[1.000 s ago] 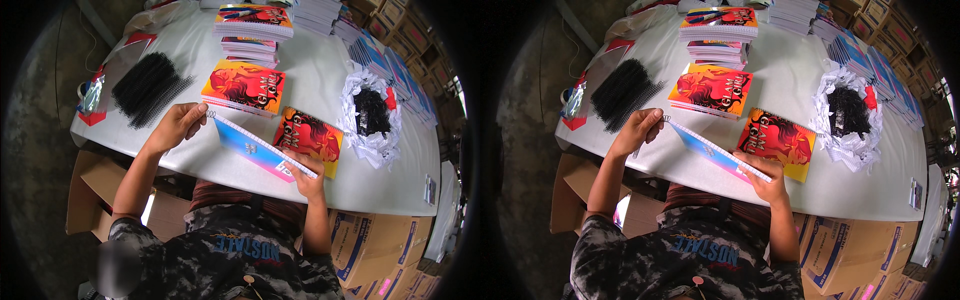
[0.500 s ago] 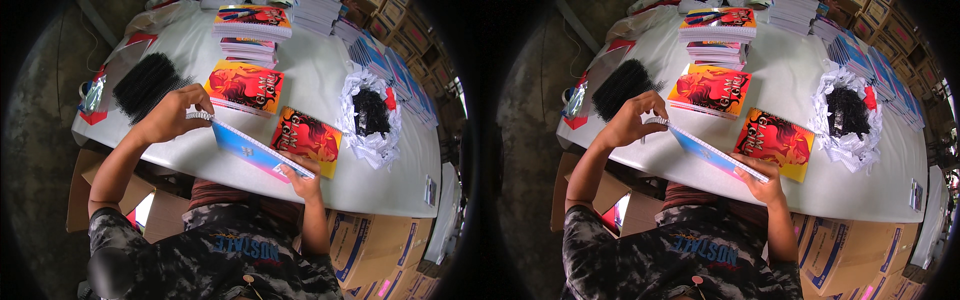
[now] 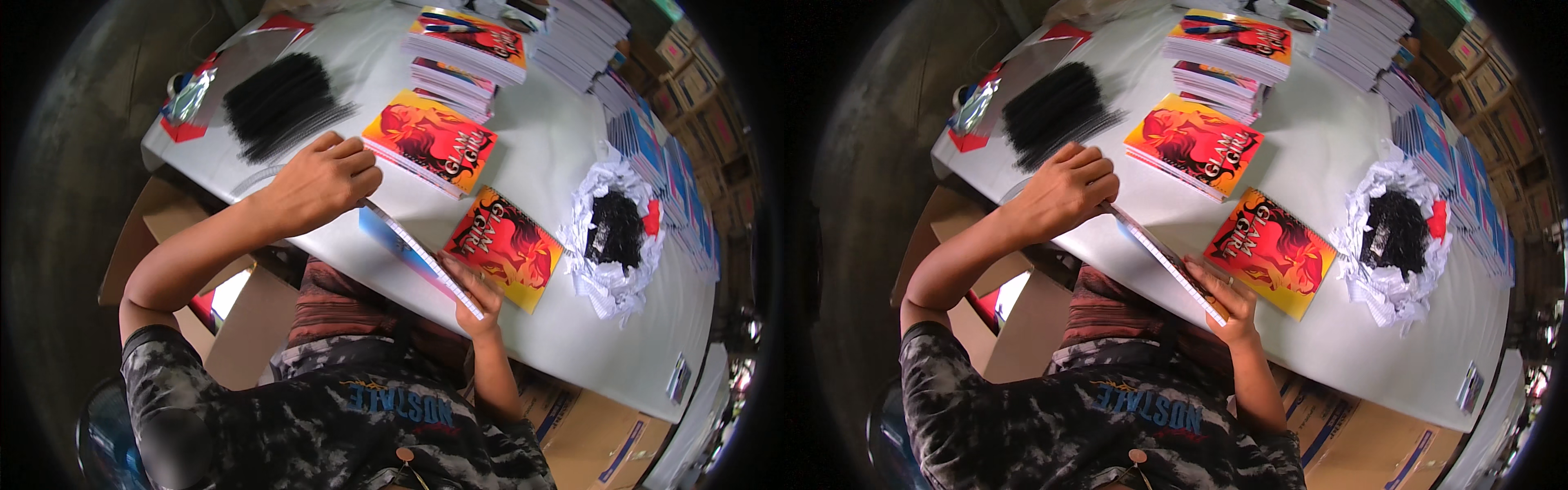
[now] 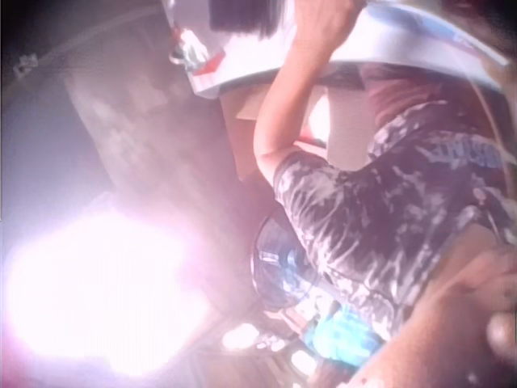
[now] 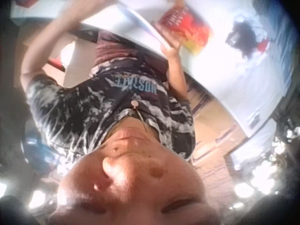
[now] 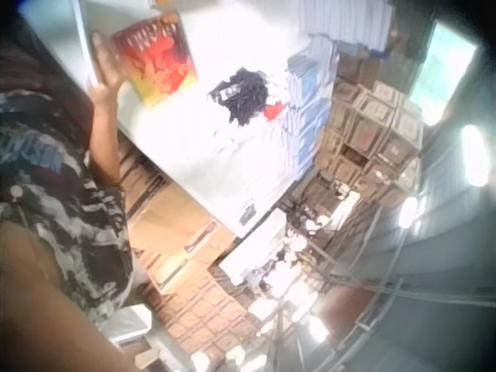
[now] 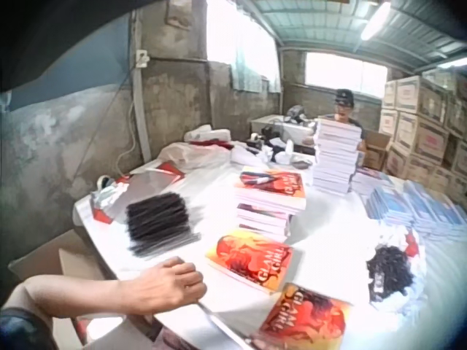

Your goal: The person unwraps a bubble-wrapped package to reveal black spiral coils, then opens a cardboard box and removes several spiral-bound notebooks. They attach the coils to the notebooks and stack them on the table.

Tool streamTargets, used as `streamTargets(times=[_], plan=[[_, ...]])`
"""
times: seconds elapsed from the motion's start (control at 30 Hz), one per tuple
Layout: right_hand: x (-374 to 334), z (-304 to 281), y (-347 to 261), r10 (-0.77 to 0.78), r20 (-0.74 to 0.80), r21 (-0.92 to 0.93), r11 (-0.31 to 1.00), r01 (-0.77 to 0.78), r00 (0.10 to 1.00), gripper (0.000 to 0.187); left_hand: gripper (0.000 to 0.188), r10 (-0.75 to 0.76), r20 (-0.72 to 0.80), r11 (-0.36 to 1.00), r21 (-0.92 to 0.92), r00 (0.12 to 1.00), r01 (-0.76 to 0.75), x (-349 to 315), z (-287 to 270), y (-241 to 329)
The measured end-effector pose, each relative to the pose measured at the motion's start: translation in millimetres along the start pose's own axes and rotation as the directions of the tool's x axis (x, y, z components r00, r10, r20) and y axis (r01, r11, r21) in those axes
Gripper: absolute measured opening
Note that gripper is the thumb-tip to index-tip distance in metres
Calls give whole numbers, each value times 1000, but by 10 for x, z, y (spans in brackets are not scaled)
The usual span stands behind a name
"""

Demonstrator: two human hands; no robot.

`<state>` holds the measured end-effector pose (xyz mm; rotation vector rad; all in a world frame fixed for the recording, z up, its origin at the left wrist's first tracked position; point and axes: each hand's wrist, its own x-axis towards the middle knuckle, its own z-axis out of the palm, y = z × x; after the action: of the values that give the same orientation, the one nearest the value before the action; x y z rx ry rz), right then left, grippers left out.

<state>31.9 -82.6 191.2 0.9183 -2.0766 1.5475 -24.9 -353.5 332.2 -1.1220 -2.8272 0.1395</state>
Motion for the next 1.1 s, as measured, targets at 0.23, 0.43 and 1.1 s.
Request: streamTargets(times=[0.23, 0.43, 1.1], plan=[[-49, 87, -51, -68, -13, 4, 998, 68, 998, 30, 96, 9, -504, 993, 109, 863, 54, -681, 1506, 426], [71, 276, -175, -214, 86, 41, 977, 211, 973, 30, 116, -47, -855, 974, 76, 517, 215, -480, 1365, -226], [165, 624, -277, -173, 102, -159, 969, 188, 980, 27, 119, 44, -589, 982, -124, 807, -144, -498, 1424, -87]])
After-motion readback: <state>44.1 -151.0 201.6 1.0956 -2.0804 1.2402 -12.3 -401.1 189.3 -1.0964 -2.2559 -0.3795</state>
